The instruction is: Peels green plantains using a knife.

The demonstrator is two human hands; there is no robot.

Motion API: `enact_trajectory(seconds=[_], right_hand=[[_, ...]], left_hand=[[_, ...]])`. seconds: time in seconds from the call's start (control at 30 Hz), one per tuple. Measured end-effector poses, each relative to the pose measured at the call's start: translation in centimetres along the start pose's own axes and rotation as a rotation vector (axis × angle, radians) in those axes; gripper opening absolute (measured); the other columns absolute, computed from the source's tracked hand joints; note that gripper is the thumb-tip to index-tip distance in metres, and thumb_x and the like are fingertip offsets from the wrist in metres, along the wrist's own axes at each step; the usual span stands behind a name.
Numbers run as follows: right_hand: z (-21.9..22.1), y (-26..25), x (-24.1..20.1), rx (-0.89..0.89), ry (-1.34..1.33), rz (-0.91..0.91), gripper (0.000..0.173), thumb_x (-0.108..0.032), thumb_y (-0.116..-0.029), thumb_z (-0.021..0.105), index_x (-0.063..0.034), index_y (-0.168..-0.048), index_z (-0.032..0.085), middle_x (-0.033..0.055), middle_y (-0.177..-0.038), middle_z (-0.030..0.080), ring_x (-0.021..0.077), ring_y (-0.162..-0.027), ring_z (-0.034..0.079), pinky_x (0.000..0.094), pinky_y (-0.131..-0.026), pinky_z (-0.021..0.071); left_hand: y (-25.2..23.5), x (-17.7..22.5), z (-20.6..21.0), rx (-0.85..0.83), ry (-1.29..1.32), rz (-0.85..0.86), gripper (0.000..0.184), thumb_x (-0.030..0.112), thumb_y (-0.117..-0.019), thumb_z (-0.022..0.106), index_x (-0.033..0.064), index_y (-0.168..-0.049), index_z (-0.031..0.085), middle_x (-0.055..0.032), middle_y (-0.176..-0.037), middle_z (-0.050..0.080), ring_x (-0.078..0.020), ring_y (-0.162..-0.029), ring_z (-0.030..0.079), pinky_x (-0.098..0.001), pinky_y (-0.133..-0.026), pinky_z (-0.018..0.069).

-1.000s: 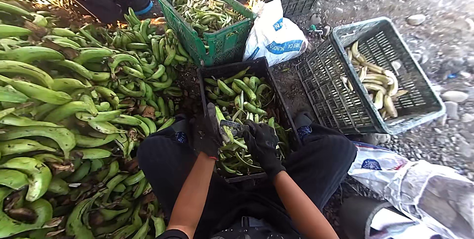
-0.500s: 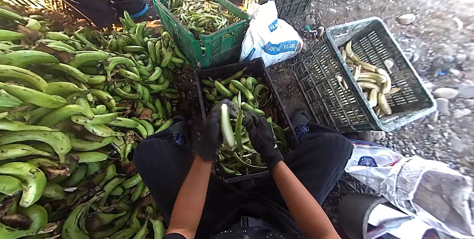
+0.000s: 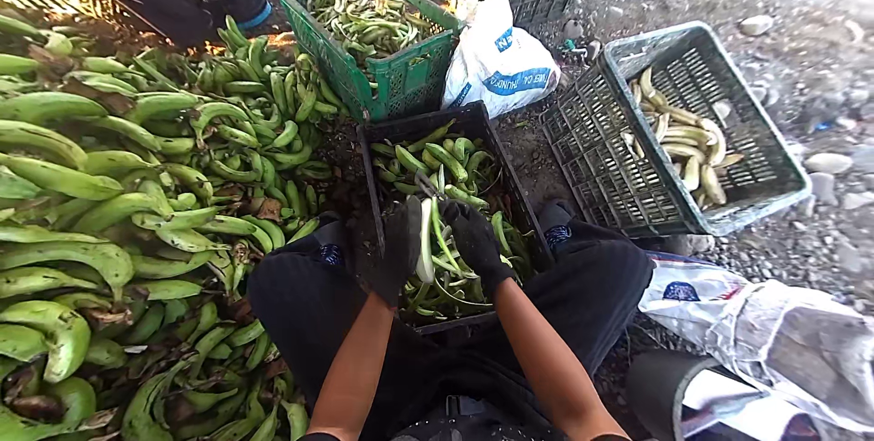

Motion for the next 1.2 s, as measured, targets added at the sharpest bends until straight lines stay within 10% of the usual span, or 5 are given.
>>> enact_trajectory(seconds=[0.37,0.5,0.7,0.8,1.2], right_hand=[[-0.7,5.7,2.7,0.085,0.197,-0.411,0.066,-0.069,-0.0901,0.047,-0.0227,-0.131,0.072,0.0226,-0.12,0.068,0.0482,-0.115,0.059,0.0693,-0.09,0.0441],[-0.7,2.2,1.2,0.024,0.226,-0.135,0.056,-0.058,-0.0956,0.052,-0.0261,-0.14,0.064,0.022,-0.129,0.063,0.0462,-0.122,0.055,0.0686,-0.093,0.0438],[-3.1,-3.2,-0.1,0.113,-0.009,-0.162,0.048,-0.058,-0.1008,0.044,-0.0209,-0.114,0.072,0.0079,-0.097,0.071,0.0288,-0.095,0.067,0.0618,-0.081,0.0508],[-6.8,-4.1,0.8,0.107,0.006,-0.146,0.049,-0.059,-0.1006,0.047,-0.0227,-0.122,0.071,0.0083,-0.106,0.071,0.0277,-0.103,0.066,0.0602,-0.088,0.0503],[-17.2,0.7,11.4,0.416,-1.556,-0.454,0.086,-0.076,-0.0971,0.004,-0.0205,-0.141,0.053,0.0038,-0.099,0.072,0.0202,-0.087,0.072,0.0429,-0.079,0.0621]], left_hand=[[-1.7,-1.9,-2.4,-0.159,0.551,-0.027,0.052,0.044,-0.1094,0.023,0.0183,-0.141,0.055,-0.0008,-0.073,0.062,-0.0077,-0.055,0.058,-0.0225,-0.052,0.0526],[-1.2,-2.1,-1.1,-0.173,0.254,0.137,0.048,0.033,-0.1102,0.026,0.0089,-0.14,0.055,-0.0055,-0.129,0.064,-0.0111,-0.11,0.062,-0.0324,-0.095,0.0526],[-1.2,-2.5,-1.9,-0.016,0.225,0.055,0.047,0.037,-0.1108,0.027,0.0147,-0.134,0.062,-0.0027,-0.091,0.069,-0.0099,-0.07,0.064,-0.0284,-0.063,0.0575],[-2.4,-4.0,-4.0,0.167,-0.234,-0.008,0.048,0.033,-0.1107,0.028,0.0101,-0.142,0.055,-0.0135,-0.126,0.065,-0.0207,-0.112,0.063,-0.0418,-0.097,0.0524],[-8.6,0.6,12.4,-0.078,0.101,-0.176,0.048,0.031,-0.1128,0.028,-0.0018,-0.143,0.045,-0.0206,-0.128,0.057,-0.0235,-0.11,0.06,-0.042,-0.091,0.0549]])
Point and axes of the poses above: each hand's wrist, its own y-axis away from the middle knuckle, its own z-axis out of the palm, x = y × z, the point moved 1 cm from there along -y, towards the middle knuckle
